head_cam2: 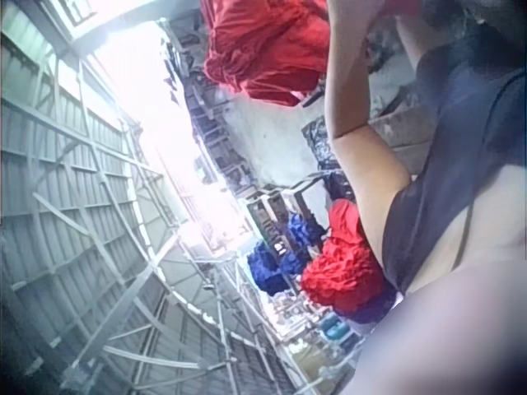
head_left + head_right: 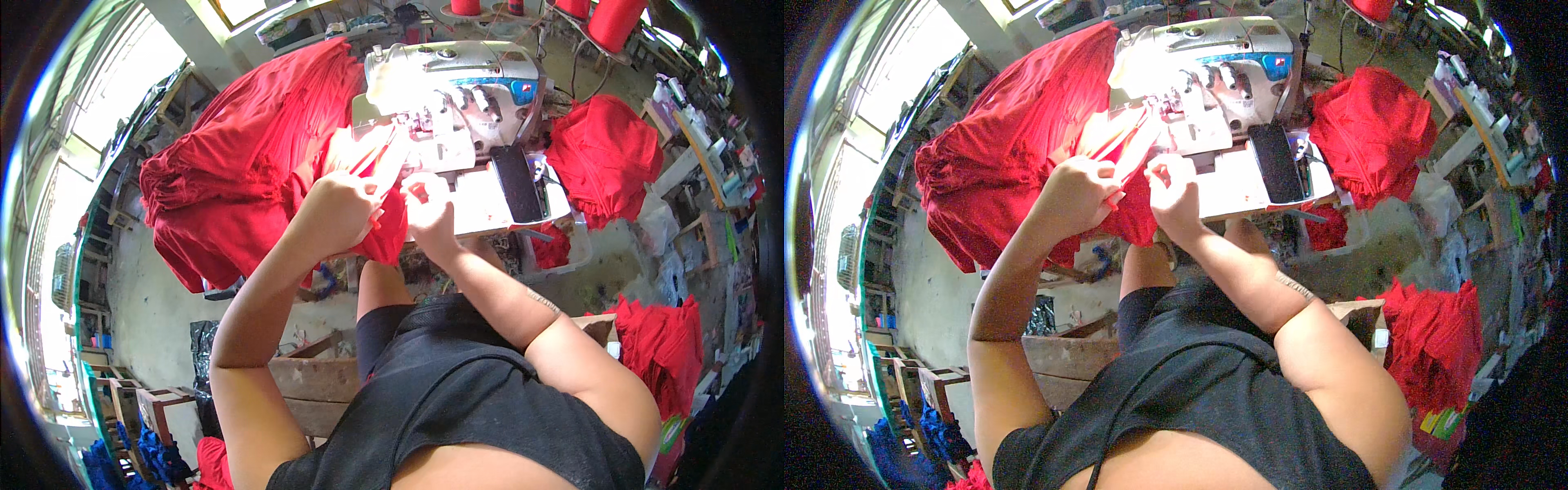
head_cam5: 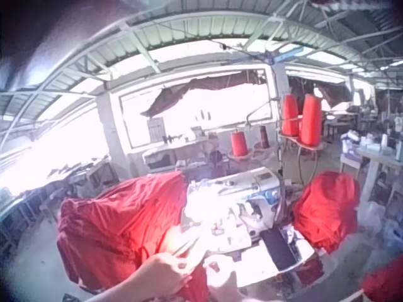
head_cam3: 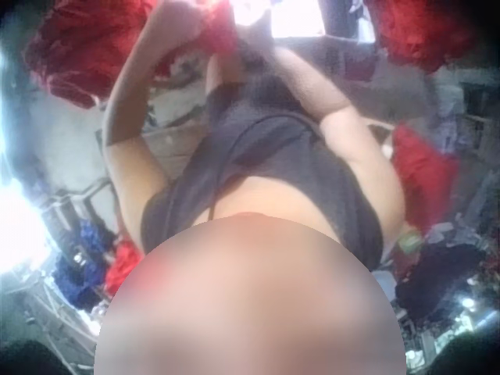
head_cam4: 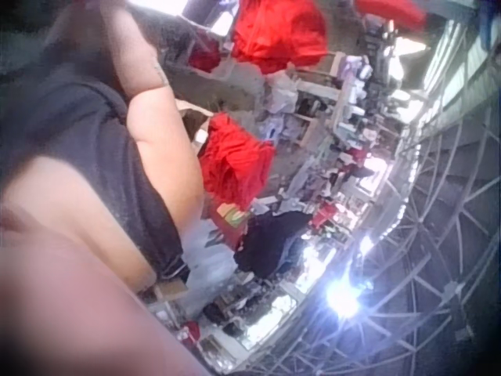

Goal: The person picks up red fabric pieces from a pile, folds them by hand, and places them into a clear plastic bin. The person then moves to a sewing machine area and continues folding red fabric pieces, placing them on the machine table.

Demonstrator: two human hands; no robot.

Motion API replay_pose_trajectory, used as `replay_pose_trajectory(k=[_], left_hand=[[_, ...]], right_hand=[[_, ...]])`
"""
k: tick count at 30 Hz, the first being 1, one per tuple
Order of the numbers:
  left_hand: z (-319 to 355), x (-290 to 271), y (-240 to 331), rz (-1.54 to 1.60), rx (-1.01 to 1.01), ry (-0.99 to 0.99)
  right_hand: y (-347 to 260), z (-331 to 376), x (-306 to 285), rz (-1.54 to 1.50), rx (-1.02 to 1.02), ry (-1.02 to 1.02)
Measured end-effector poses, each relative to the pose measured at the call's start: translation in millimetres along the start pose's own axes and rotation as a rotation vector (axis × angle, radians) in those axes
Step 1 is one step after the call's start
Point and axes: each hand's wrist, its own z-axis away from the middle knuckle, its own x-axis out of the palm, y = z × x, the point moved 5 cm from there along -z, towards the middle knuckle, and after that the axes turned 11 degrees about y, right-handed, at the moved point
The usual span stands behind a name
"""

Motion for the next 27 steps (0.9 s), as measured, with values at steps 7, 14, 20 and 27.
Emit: replay_pose_trajectory(k=[7,14,20,27], left_hand=[[3.2,24.6,22.4,-0.073,0.101,-0.111],[-23.2,-9.1,4.4,0.080,0.014,0.009],[-22.4,1.8,6.9,0.140,-0.023,-0.011],[-14.8,49.8,39.2,0.004,-0.049,-0.081]], right_hand=[[25.4,17.7,38.9,0.514,0.032,-0.600],[39.7,-64.2,-2.4,0.437,-0.375,-0.031],[34.9,-53.2,-13.9,0.365,-0.498,-0.049],[24.9,-12.5,-29.3,0.302,-0.478,-0.130]])
